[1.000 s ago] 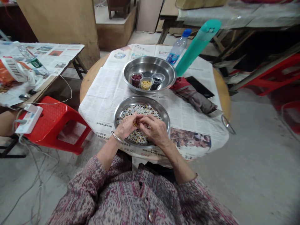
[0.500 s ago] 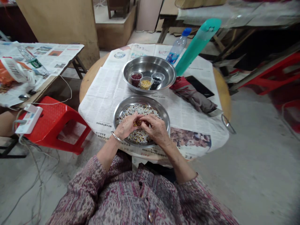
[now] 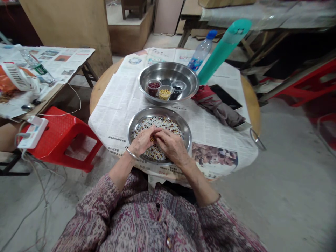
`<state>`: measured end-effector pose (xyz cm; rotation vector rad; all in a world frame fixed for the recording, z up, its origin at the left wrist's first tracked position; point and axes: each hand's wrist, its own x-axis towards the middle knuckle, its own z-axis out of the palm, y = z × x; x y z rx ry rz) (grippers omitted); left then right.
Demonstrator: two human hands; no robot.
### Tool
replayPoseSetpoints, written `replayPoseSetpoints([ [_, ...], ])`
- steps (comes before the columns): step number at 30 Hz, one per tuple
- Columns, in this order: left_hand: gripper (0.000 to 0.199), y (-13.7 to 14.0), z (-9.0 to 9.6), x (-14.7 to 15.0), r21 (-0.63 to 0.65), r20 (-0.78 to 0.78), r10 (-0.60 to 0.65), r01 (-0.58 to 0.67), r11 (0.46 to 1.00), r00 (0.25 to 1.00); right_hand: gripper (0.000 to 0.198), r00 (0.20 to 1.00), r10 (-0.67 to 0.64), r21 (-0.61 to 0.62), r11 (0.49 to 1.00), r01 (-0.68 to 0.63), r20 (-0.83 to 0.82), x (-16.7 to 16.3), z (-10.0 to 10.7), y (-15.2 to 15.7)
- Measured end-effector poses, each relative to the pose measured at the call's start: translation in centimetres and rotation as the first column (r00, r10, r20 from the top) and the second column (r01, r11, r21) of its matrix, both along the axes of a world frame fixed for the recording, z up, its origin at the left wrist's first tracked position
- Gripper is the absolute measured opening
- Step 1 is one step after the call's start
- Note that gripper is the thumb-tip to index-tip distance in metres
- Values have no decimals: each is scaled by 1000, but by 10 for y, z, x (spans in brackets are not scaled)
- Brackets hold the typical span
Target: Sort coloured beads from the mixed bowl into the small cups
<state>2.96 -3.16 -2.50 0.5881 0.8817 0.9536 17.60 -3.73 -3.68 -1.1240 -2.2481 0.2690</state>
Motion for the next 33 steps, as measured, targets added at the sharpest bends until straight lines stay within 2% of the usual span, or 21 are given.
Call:
replayPoseSetpoints([
  [10,42,-1,2,2,9,-30,2,-2,1000,1000,23,987,-11,17,1000,8,159,-6,1,-2],
  [21,39,-2,3,2,11,4,-6,6,1000,1000,21,988,24,-78,997,-12,150,-6,7,1],
  [27,36,-1,1,2,20,25,-10,9,1000,1000,22,996,17,-106,994,-8,83,-6,7,2],
  [33,30,-2,5,1,-5,25,37,-37,999,999,20,993,-54,-133,990,39,-110,-3,7,2],
])
